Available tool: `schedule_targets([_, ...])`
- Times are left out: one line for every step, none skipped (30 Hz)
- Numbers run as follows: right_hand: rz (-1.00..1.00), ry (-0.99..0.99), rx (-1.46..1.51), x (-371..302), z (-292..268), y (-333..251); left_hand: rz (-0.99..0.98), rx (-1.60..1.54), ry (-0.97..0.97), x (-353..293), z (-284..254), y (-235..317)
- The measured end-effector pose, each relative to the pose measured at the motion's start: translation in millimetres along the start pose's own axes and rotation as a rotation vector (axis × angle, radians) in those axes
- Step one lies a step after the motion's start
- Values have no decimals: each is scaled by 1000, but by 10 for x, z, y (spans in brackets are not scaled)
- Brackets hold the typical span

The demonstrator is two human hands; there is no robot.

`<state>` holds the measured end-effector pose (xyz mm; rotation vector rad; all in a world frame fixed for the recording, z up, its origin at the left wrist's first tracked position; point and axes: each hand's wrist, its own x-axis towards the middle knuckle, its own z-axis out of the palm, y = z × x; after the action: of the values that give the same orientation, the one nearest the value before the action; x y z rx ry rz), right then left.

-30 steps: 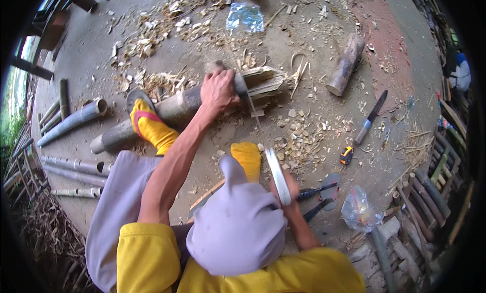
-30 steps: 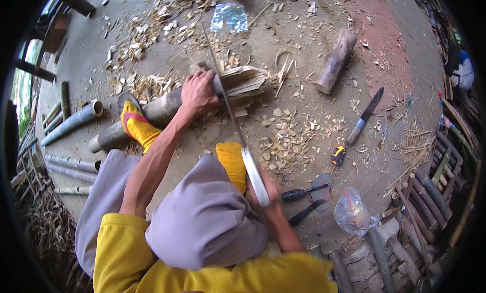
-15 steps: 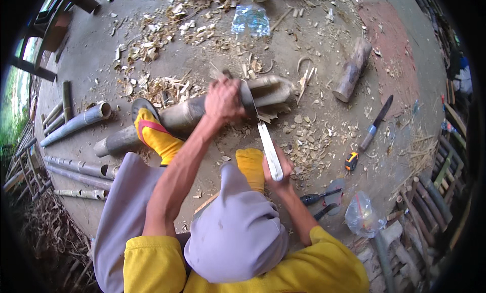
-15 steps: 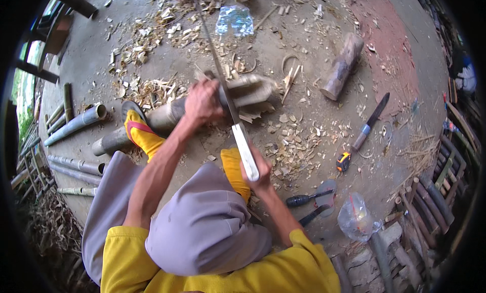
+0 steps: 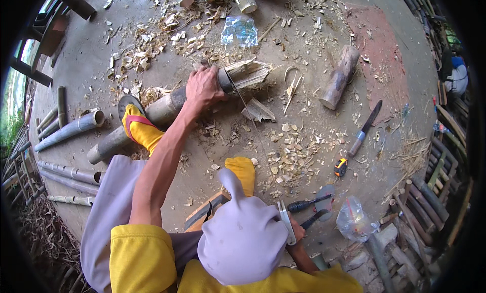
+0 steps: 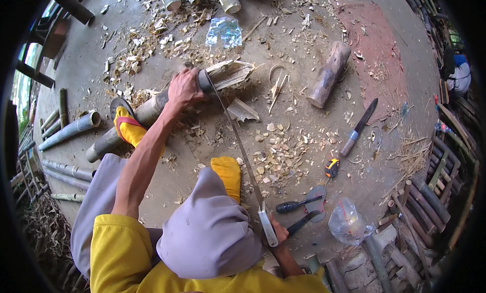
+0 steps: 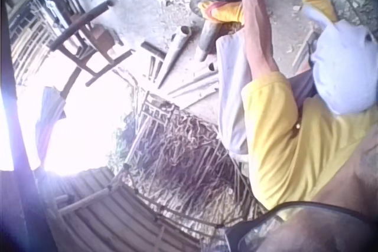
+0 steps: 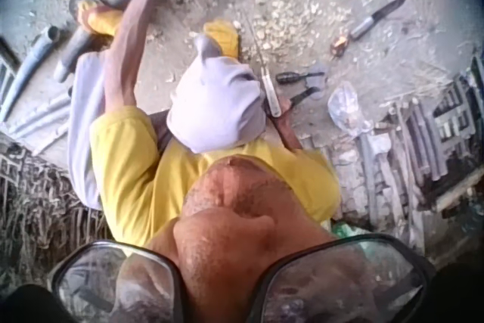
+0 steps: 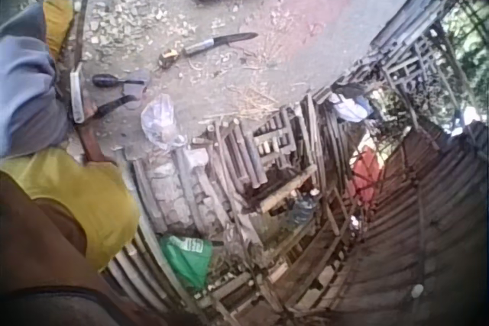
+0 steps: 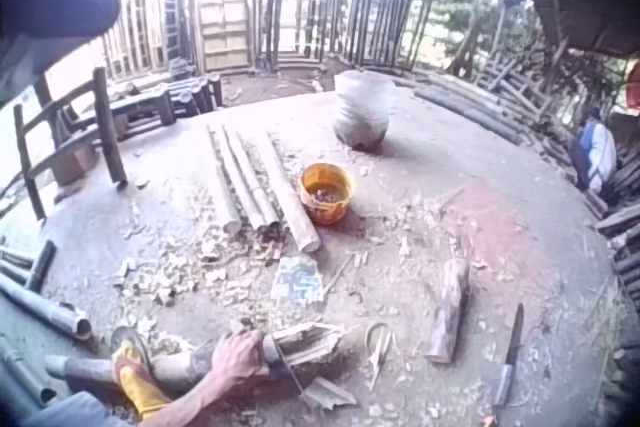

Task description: The person splits bamboo stalks by striking a blade with a wooden piece, measures a stalk with a tape measure, and saws through a section of bamboo.

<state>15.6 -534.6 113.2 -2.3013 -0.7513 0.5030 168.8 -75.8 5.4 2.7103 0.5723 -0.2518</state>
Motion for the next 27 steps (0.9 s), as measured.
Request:
schedule_targets([-1, 33, 60, 43, 33, 52, 1, -19, 3, -9, -10, -6])
schedule_targets([-2, 68, 120, 53, 50, 78, 3, -38, 6, -19, -24, -15])
schedule_targets([-5, 62, 132, 78, 53, 60, 3, -50, 16, -12, -84, -42])
schedule_targets([-8, 58, 144, 83, 42, 31, 12, -39, 22, -2, -83, -78])
schedule_targets([-11, 54, 156, 78, 23, -2, 22, -27, 27, 7, -52, -115])
schedule_targets([-22, 58, 127, 85, -81, -79, 38, -27, 25, 26, 9, -102])
schedule_targets([-35, 60, 104, 99, -239, -191, 16, -27, -10, 18, -5, -74])
schedule_targets([-46, 64, 80, 82, -348, -255, -4, -26, -45, 12, -18, -42])
schedule_targets([-164, 18, -109, -44, -527, -276, -13, -26, -73, 41, -55, 6])
schedule_targets([-76, 50, -84, -199, -685, -373, -43, -42, -109, 58, -107, 27])
schedule_targets([20, 73, -63, -266, -887, -585, -94, -78, -123, 45, -102, 22])
schedule_targets([8, 129, -106, -341, -916, -547, -43, -61, -71, 23, -79, -37])
schedule_targets([-4, 183, -149, -401, -933, -496, 5, -44, -18, 5, -55, -97])
schedule_targets([23, 295, -164, -260, -896, -488, 49, -107, 96, -20, -32, -104])
schedule_targets([-19, 370, -303, -176, -785, -292, 86, -193, 128, 27, -81, -39])
schedule_targets([-6, 411, -276, 72, -733, -218, 114, -264, 158, 62, -161, 25])
schedule_targets([66, 477, -249, 193, -600, 76, 136, -351, 182, 103, -191, 79])
schedule_targets([34, 548, -320, 478, -532, 245, 223, -244, 296, 183, -194, 135])
schedule_targets([118, 541, -261, 731, -509, 417, 148, -156, 137, 279, -249, 285])
schedule_targets([136, 563, -289, 949, -472, 605, 75, -70, -29, 367, -347, 488])
schedule_targets([-3, 618, -342, 1174, -462, 850, 0, 20, -194, 430, -394, 585])
schedule_targets([-17, 588, -387, 1348, -454, 1042, 34, 95, -149, 478, -353, 541])
schedule_targets([-109, 584, -510, 1544, -483, 1148, 74, 165, -105, 539, -266, 493])
schedule_targets([-63, 533, -542, 1653, -456, 1254, 115, 234, -63, 574, -196, 467])
schedule_targets([-69, 470, -611, 1741, -461, 1249, 126, 262, -71, 575, -179, 475])
schedule_targets([-46, 408, -649, 1809, -417, 1280, 139, 289, -79, 569, -163, 482])
schedule_targets([-17, 344, -687, 1823, -353, 1326, 156, 315, -91, 554, -147, 502])
